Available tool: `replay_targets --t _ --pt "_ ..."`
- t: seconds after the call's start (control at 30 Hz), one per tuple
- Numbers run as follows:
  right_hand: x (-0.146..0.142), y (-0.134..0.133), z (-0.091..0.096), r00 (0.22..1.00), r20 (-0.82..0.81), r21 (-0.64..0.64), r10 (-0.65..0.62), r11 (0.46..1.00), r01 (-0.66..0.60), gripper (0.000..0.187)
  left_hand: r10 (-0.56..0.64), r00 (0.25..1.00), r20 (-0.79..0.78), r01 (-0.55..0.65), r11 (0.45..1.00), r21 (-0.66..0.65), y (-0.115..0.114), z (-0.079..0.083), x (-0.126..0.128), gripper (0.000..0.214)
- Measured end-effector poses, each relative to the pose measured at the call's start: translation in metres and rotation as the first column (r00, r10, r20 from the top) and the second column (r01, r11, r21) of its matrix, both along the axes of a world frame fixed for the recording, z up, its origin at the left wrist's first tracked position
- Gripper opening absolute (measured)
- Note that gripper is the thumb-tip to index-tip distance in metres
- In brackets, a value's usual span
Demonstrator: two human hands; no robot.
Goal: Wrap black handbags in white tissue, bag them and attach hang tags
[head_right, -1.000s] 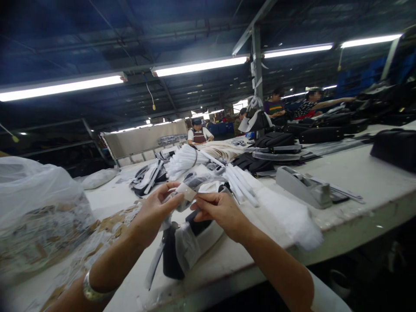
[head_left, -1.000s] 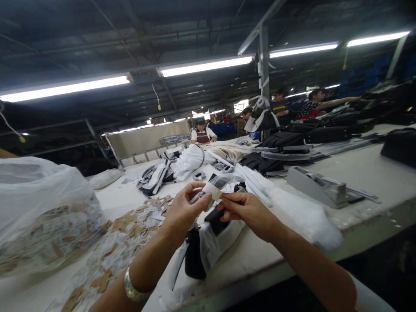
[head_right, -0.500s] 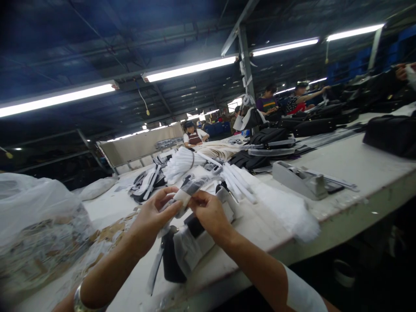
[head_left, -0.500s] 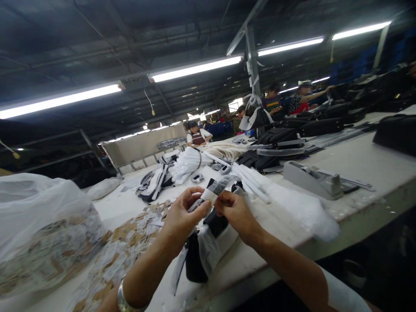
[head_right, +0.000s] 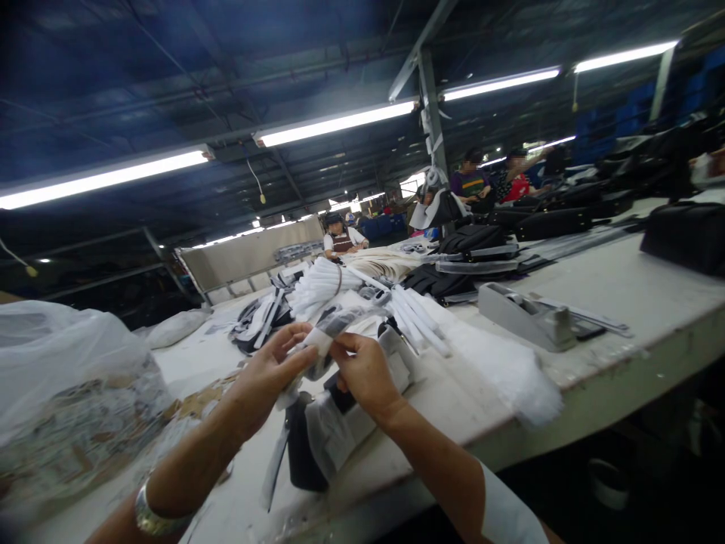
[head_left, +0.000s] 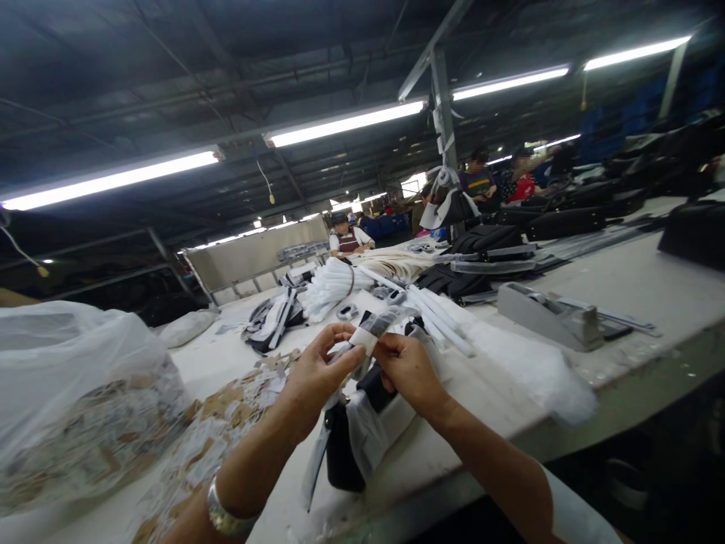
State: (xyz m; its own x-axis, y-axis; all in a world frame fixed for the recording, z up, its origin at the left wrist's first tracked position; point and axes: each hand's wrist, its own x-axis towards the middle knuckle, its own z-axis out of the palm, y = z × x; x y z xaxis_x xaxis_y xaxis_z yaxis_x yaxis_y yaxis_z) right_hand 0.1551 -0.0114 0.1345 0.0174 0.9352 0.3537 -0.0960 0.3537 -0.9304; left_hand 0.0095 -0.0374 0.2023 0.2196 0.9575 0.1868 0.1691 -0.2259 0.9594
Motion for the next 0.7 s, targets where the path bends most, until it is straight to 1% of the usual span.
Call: replay_targets --t 0.07,0.17,0.23,0.27,0.3,0.37,0.43,0.5,0.53,0.57,0.63,0.7 --pt "0.0 0.001 0.002 0.996 0.071 -0.001 -0.048 0.999 0.049 0.024 0.011 1.0 0.0 -0.011 1.0 0.002 -0.002 0.0 0.001 0.043" --pt "0.0 0.002 0.005 0.984 0.135 0.02 -0.116 0.993 0.115 0.021 0.03 1.0 -0.004 -0.03 0.999 -0.023 -0.004 -0.001 0.003 0.046" --pt "-0.001 0.003 0.006 0.979 0.144 0.017 -0.141 0.99 0.14 0.019 0.028 1.0 -0.008 -0.029 0.998 -0.051 -0.006 -0.001 0.003 0.047" --pt "-0.002 0.003 0.006 0.984 0.125 0.002 -0.129 0.992 0.13 0.02 0.024 1.0 -0.012 -0.024 0.998 -0.062 -0.007 -0.002 0.002 0.047" --pt "-0.002 0.003 0.006 0.992 0.08 -0.018 -0.099 0.995 0.101 0.021 0.019 1.0 -0.021 -0.02 0.997 -0.069 -0.007 -0.002 0.002 0.048" --pt "-0.004 0.0 0.005 0.998 -0.063 -0.055 0.001 0.998 -0.004 0.024 0.02 0.999 -0.045 -0.023 0.998 -0.057 -0.008 -0.002 0.001 0.049" --pt "-0.005 -0.006 0.004 0.965 -0.234 -0.094 0.114 0.986 -0.139 0.022 0.039 0.998 -0.059 -0.039 0.999 -0.004 -0.009 -0.002 0.0 0.047" --pt "-0.004 -0.015 0.006 0.888 -0.406 -0.135 0.214 0.947 -0.29 0.016 0.06 0.996 -0.061 -0.057 0.997 0.05 -0.01 -0.003 0.0 0.043" --pt "-0.004 -0.019 0.007 0.828 -0.495 -0.144 0.263 0.915 -0.376 0.015 0.066 0.996 -0.064 -0.062 0.996 0.066 -0.01 -0.003 0.0 0.041" --pt "-0.003 -0.023 0.009 0.749 -0.585 -0.139 0.31 0.872 -0.47 0.015 0.072 0.995 -0.071 -0.067 0.995 0.071 -0.009 -0.004 0.0 0.041" --pt "0.0 -0.028 0.013 0.553 -0.741 -0.087 0.382 0.761 -0.643 0.019 0.086 0.994 -0.075 -0.081 0.994 0.069 -0.008 -0.005 -0.001 0.046" --pt "0.002 -0.028 0.015 0.361 -0.834 -0.011 0.417 0.642 -0.766 0.018 0.083 0.996 -0.046 -0.08 0.994 0.071 -0.006 -0.007 -0.002 0.058"
